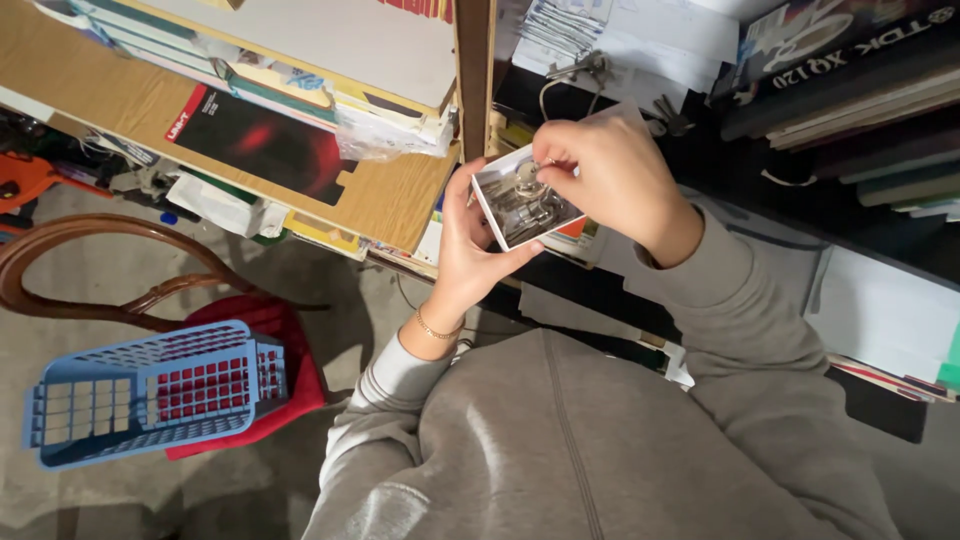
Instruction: Organizing small items in a box and sorting through papers on a shelf
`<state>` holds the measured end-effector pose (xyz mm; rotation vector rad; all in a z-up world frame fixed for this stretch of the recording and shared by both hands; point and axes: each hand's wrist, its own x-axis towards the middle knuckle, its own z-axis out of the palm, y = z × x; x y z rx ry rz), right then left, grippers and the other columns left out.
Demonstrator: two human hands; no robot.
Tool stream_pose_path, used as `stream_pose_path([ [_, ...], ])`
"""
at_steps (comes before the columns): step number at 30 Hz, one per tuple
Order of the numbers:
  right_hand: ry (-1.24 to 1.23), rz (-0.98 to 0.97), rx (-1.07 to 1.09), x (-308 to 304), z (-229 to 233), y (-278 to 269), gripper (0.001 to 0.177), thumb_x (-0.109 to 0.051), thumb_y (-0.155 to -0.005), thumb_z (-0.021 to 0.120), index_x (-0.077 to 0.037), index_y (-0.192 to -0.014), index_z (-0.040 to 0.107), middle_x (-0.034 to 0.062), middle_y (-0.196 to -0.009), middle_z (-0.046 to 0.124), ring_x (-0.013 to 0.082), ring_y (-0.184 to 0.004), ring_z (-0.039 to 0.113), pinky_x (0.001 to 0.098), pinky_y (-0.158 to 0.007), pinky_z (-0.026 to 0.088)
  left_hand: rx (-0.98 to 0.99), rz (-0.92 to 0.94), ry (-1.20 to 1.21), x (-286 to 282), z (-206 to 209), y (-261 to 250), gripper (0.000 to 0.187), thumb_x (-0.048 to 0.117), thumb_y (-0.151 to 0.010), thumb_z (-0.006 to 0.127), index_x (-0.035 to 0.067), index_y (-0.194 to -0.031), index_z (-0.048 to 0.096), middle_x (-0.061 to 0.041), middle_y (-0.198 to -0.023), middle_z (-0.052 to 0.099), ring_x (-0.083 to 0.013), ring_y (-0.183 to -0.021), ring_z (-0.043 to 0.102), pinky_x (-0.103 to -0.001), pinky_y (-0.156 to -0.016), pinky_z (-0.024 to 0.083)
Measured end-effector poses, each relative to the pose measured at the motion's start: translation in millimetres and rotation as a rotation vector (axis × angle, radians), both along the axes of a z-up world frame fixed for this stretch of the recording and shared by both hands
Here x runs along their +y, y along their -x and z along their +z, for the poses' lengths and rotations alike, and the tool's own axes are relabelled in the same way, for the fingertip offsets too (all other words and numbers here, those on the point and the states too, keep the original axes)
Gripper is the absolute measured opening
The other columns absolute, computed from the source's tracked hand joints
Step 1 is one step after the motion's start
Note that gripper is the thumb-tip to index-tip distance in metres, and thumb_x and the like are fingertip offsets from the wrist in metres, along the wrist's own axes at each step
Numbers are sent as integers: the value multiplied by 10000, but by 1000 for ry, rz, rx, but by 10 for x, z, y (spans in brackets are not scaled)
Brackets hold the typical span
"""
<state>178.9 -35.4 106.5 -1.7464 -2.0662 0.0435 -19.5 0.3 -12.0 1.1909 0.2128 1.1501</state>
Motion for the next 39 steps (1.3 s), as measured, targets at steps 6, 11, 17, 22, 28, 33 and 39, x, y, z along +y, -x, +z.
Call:
stream_pose_path([
  [6,37,7,-10,49,-31,65,174,-183,-825,822,-183,-916,673,-5,-760,732,268,-844,711,420,-739,573,39,-13,12,4,-40,35,1127,-35,-705,933,138,-1566,229,-217,-1354,581,-318,-1192,660,-399,-963,624],
  [11,72,-110,51,75,-54,45,124,-256,-848,773,-209,-938,701,-55,-831,776,212,-893,751,425,-746,589,12,-13,12,88,-96,26,1129,-60,-690,931,148,-1560,241,-215,-1383,567,-330,-1201,656,-400,-959,621],
  [17,14,-137,79,134,-201,78,135,-259,-837,775,-241,-957,716,-56,-821,781,209,-865,759,430,-732,606,29,-16,2,121,-145,-93,1105,-43,-683,938,139,-1539,263,-218,-1356,588,-327,-1184,664,-403,-953,622],
  [22,-168,-139,198,-107,135,-303,104,-167,-898,759,-197,-996,744,24,-850,776,248,-850,760,391,-741,590,-45,-29,14,236,-147,-135,1124,-78,-655,936,121,-1536,268,-217,-1402,547,-348,-1229,626,-445,-983,607],
  [28,-341,-326,7,-252,-169,-1261,78,-74,-1009,764,-33,-1055,811,105,-973,777,259,-851,711,398,-749,562,34,109,-167,178,259,-110,898,119,-845,855,83,-1524,268,-152,-1530,385,-273,-1417,466,-442,-1229,421],
  [33,-59,-416,-61,-220,-433,-1340,261,12,-887,635,-41,-1079,804,142,-1097,752,360,-994,681,503,-763,554,126,178,-181,247,322,-131,903,116,-842,851,96,-1526,263,-157,-1517,377,-264,-1411,456,-420,-1223,418],
  [39,-63,-445,-164,-207,-526,-1427,133,-21,-957,688,-82,-916,799,100,-962,673,350,-925,639,479,-641,543,91,163,-188,280,316,-250,897,121,-845,853,105,-1524,267,-158,-1493,402,-279,-1398,469,-435,-1199,452],
])
